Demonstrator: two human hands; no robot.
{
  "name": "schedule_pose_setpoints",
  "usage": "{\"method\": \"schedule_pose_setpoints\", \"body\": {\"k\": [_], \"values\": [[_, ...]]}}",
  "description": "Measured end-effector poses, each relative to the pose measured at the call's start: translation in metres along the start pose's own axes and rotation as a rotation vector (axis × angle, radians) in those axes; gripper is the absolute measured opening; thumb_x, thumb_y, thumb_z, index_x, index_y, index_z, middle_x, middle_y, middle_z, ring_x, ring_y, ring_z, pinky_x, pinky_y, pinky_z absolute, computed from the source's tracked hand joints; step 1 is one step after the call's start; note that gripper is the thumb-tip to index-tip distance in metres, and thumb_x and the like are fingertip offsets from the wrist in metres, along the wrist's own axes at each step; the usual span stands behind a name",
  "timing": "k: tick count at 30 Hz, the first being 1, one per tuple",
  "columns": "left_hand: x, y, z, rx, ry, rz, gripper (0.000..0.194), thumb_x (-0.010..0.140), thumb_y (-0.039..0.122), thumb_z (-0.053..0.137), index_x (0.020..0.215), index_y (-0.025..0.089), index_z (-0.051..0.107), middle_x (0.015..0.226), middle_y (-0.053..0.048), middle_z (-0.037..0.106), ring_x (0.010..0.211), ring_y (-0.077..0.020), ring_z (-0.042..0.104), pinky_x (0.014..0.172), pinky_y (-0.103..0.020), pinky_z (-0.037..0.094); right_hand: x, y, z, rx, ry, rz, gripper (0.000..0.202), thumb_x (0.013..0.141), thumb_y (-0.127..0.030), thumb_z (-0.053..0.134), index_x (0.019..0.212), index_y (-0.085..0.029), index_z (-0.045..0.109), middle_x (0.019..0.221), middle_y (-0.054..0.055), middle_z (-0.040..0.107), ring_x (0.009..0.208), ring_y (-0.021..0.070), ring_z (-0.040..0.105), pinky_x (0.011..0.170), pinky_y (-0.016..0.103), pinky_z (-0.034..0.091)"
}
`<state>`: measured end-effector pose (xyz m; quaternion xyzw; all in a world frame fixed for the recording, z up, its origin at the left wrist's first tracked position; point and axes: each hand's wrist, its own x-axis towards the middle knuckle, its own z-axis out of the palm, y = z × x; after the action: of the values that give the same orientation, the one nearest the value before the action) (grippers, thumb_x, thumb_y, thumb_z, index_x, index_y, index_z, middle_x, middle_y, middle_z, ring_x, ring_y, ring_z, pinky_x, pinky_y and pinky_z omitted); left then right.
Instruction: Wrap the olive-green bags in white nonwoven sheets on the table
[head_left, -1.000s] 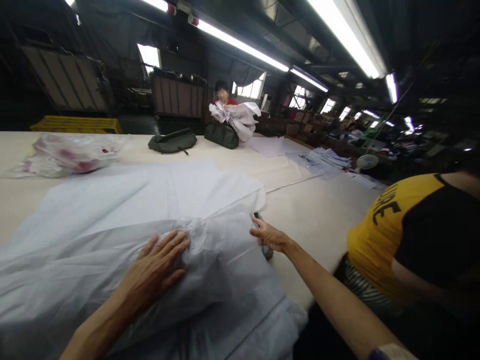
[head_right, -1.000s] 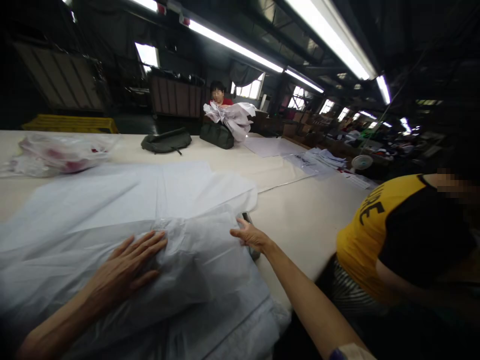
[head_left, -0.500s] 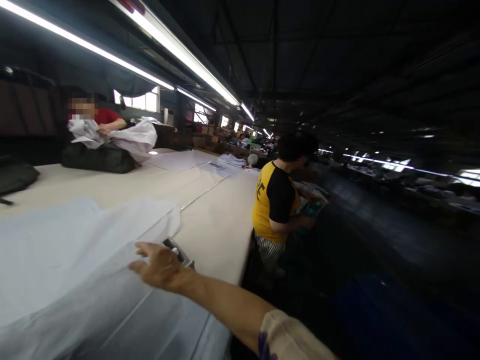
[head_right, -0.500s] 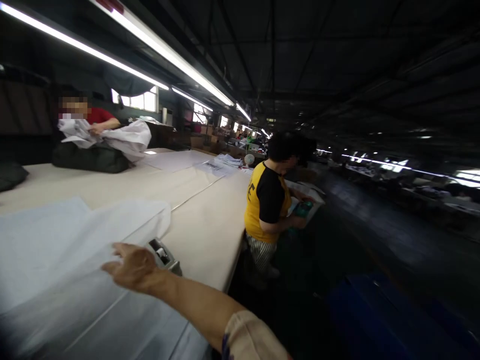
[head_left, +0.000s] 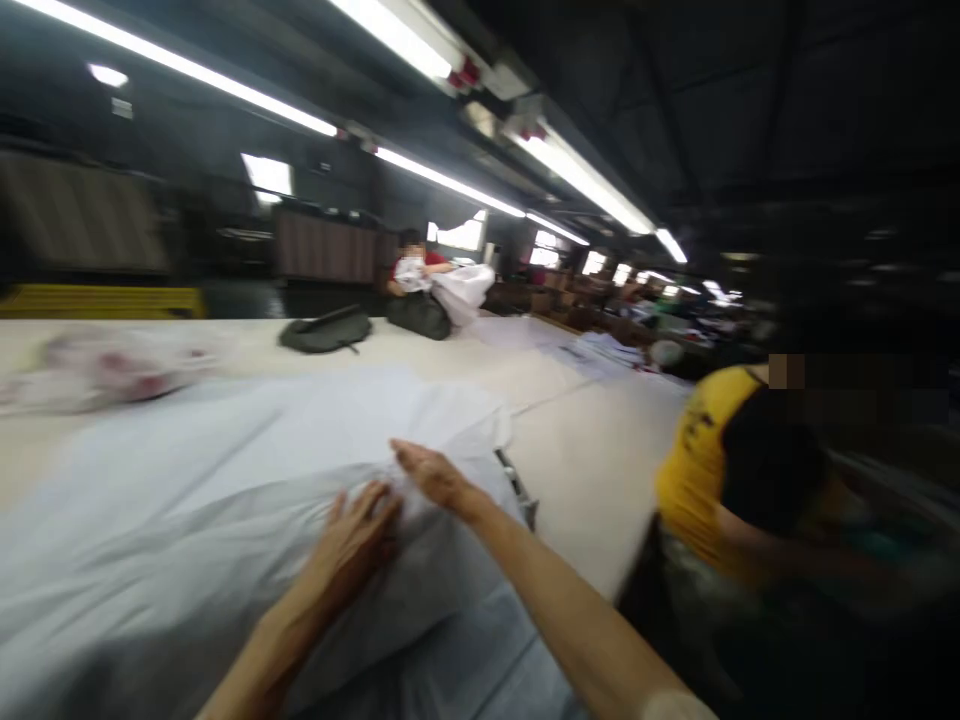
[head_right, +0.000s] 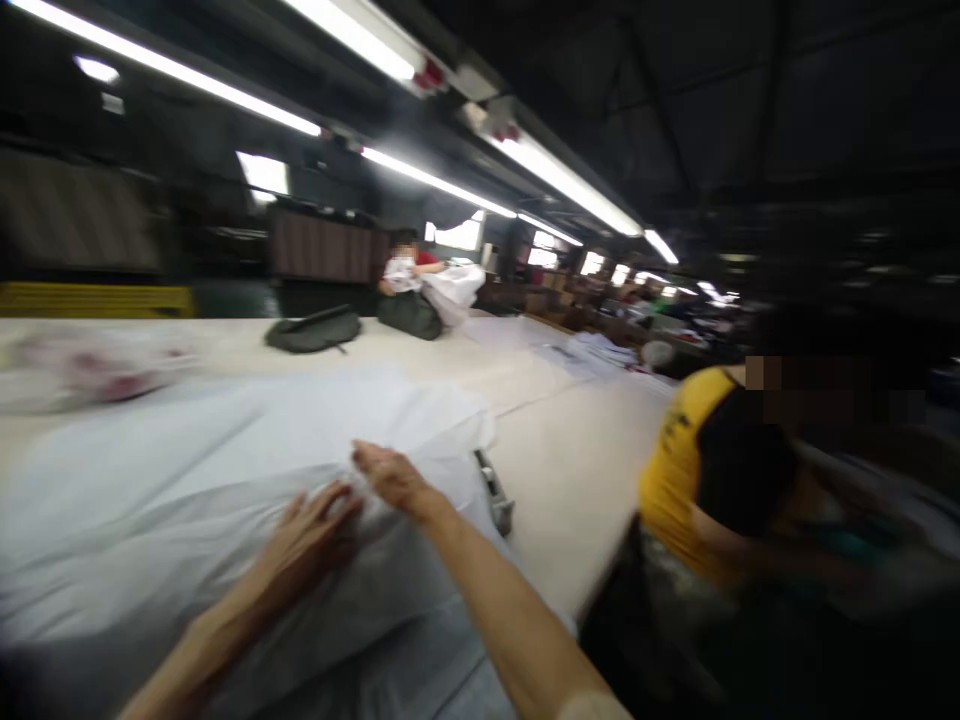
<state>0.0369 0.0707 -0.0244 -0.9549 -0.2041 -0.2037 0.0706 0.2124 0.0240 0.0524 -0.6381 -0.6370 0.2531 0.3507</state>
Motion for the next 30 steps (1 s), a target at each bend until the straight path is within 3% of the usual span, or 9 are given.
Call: {"method": "schedule_pose_setpoints", "body": {"k": [2, 4, 8, 11, 13, 16, 21, 27, 30], "values": [[-0.003, 0.011, -0.013, -0.063, -0.117, -0.056, 0.052, 0.085, 0.026, 0.062, 0.135, 0.023, 0.046, 0.14, -0.014, 0.051, 0.134, -0.0304, 0.043, 0.108, -0.059, 0.037, 0.006, 0.011, 0.0, -0.005, -0.047, -0.061, 0.084, 0.09, -0.076, 0.016, 0.145, -0.018, 0.042, 0.15, 0.012, 0.041, 0.144, 0.0279, 0.025, 0.121, 0.051, 0.005], [0.006, 0.015, -0.019, -0.148, -0.147, -0.093, 0.064, 0.084, 0.037, 0.066, 0.139, 0.02, 0.039, 0.142, -0.014, 0.048, 0.137, -0.0303, 0.038, 0.112, -0.061, 0.031, 0.016, 0.029, 0.007, -0.11, -0.035, -0.073, 0.084, 0.091, -0.074, 0.014, 0.147, -0.017, 0.038, 0.153, 0.012, 0.036, 0.146, 0.0251, 0.022, 0.121, 0.048, 0.0], [0.008, 0.01, -0.031, -0.323, -0.112, -0.104, 0.062, 0.086, 0.046, 0.064, 0.136, 0.017, 0.042, 0.147, -0.017, 0.041, 0.14, -0.0318, 0.032, 0.113, -0.056, 0.033, 0.024, 0.069, 0.03, -0.339, -0.152, -0.005, 0.074, 0.096, -0.059, 0.01, 0.147, -0.013, 0.038, 0.152, 0.012, 0.037, 0.146, 0.0247, 0.019, 0.12, 0.052, 0.004], [-0.012, -0.004, -0.048, -0.359, -0.084, -0.085, 0.047, 0.089, 0.042, 0.061, 0.129, 0.02, 0.05, 0.145, -0.013, 0.044, 0.141, -0.0281, 0.032, 0.113, -0.05, 0.034, 0.02, 0.09, 0.04, -0.509, -0.108, -0.048, 0.067, 0.097, -0.052, 0.014, 0.147, -0.014, 0.037, 0.153, 0.01, 0.036, 0.146, 0.0246, 0.02, 0.12, 0.055, 0.009], [-0.035, -0.026, -0.063, -0.302, -0.062, -0.157, 0.042, 0.089, 0.041, 0.061, 0.127, 0.024, 0.052, 0.145, -0.009, 0.046, 0.141, -0.0253, 0.032, 0.116, -0.049, 0.028, 0.018, 0.097, 0.042, -0.593, -0.068, -0.093, 0.065, 0.097, -0.051, 0.017, 0.148, -0.014, 0.035, 0.153, 0.01, 0.036, 0.146, 0.0247, 0.021, 0.119, 0.055, 0.013], [-0.079, -0.073, -0.089, -0.203, -0.078, -0.376, 0.042, 0.088, 0.041, 0.062, 0.127, 0.025, 0.053, 0.144, -0.008, 0.048, 0.139, -0.0258, 0.036, 0.117, -0.049, 0.024, 0.016, 0.098, 0.043, -0.648, -0.027, -0.119, 0.065, 0.098, -0.051, 0.017, 0.148, -0.013, 0.034, 0.153, 0.01, 0.036, 0.145, 0.0245, 0.023, 0.12, 0.053, 0.015], [-0.142, -0.143, -0.123, -0.218, -0.155, -0.582, 0.044, 0.086, 0.048, 0.059, 0.115, 0.015, 0.062, 0.112, -0.016, 0.067, 0.106, -0.0342, 0.061, 0.095, -0.051, 0.043, 0.014, 0.09, 0.043, -0.645, -0.046, -0.097, 0.066, 0.098, -0.05, 0.016, 0.149, -0.011, 0.034, 0.153, 0.011, 0.036, 0.146, 0.0233, 0.022, 0.12, 0.052, 0.015], [-0.146, -0.166, -0.124, -0.407, -0.195, -0.612, 0.035, 0.077, 0.051, 0.061, 0.093, 0.02, 0.065, 0.094, -0.006, 0.069, 0.087, -0.0255, 0.064, 0.077, -0.033, 0.047, 0.017, 0.083, 0.033, -0.58, -0.066, -0.067, 0.066, 0.097, -0.053, 0.02, 0.147, -0.013, 0.038, 0.151, 0.012, 0.039, 0.144, 0.0247, 0.026, 0.12, 0.053, 0.015], [-0.139, -0.168, -0.12, -0.501, -0.171, -0.578, 0.024, 0.077, 0.044, 0.059, 0.08, 0.021, 0.061, 0.088, -0.001, 0.067, 0.082, -0.0207, 0.061, 0.074, -0.029, 0.044, 0.021, 0.057, 0.032, -0.506, 0.06, -0.104, 0.066, 0.095, -0.058, 0.029, 0.142, -0.015, 0.045, 0.147, 0.013, 0.044, 0.142, 0.029, 0.031, 0.119, 0.056, 0.018]]}}
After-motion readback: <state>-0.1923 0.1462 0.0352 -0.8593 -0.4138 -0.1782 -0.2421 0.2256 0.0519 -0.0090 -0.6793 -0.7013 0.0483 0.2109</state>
